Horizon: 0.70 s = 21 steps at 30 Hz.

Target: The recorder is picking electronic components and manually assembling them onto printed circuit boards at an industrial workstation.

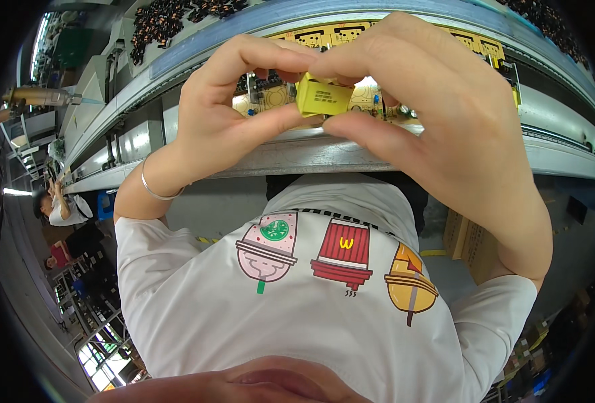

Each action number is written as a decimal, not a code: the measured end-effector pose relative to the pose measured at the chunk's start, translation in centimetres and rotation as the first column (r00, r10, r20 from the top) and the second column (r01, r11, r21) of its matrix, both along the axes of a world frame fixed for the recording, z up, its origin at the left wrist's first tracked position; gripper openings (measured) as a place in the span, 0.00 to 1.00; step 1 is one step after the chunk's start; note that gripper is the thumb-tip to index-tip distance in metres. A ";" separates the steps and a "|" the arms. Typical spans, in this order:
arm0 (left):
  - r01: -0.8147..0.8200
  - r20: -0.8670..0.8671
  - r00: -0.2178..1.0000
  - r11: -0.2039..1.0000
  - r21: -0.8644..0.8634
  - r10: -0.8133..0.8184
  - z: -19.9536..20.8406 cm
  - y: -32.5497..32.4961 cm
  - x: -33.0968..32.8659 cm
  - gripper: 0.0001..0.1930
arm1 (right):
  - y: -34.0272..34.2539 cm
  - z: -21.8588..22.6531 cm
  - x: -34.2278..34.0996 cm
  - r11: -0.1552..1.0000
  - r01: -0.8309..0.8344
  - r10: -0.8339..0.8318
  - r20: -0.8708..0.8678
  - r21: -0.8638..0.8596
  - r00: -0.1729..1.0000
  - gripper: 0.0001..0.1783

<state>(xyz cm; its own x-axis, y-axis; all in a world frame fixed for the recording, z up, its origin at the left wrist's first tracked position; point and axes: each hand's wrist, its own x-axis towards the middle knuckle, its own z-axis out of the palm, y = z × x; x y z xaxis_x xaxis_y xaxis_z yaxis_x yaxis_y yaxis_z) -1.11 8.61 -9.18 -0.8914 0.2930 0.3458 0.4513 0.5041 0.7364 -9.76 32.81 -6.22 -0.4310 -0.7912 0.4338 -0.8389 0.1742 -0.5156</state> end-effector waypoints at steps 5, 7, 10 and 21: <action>0.004 0.273 0.956 0.941 0.339 -0.103 0.1 -0.1 -0.3 0.16 | 0.2 0.4 -0.5 0.995 -0.074 0.072 -0.022 -0.069 0.997 0.20; 0.012 0.365 0.914 0.914 0.407 -0.175 0.5 0.1 -0.3 0.16 | -0.6 0.9 0.5 0.990 -0.096 0.088 -0.075 -0.106 0.993 0.20; -0.003 0.518 0.790 0.844 0.536 -0.326 0.9 0.4 -0.4 0.15 | -0.5 1.5 -0.2 0.984 -0.164 0.150 -0.170 -0.073 0.974 0.19; -0.113 0.550 0.723 0.714 0.691 -0.418 1.6 0.9 -1.4 0.14 | 1.8 1.2 -2.1 0.994 0.076 -0.089 0.178 0.081 0.980 0.16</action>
<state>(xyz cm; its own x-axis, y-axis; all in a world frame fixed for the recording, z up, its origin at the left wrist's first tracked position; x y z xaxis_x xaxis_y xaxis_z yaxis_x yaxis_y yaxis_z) -2.55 9.50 -7.55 -0.9132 0.3875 -0.1262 -0.2330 -0.2425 0.9418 -11.88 34.59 -4.98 -0.5624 -0.7762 0.2848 -0.7138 0.2820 -0.6411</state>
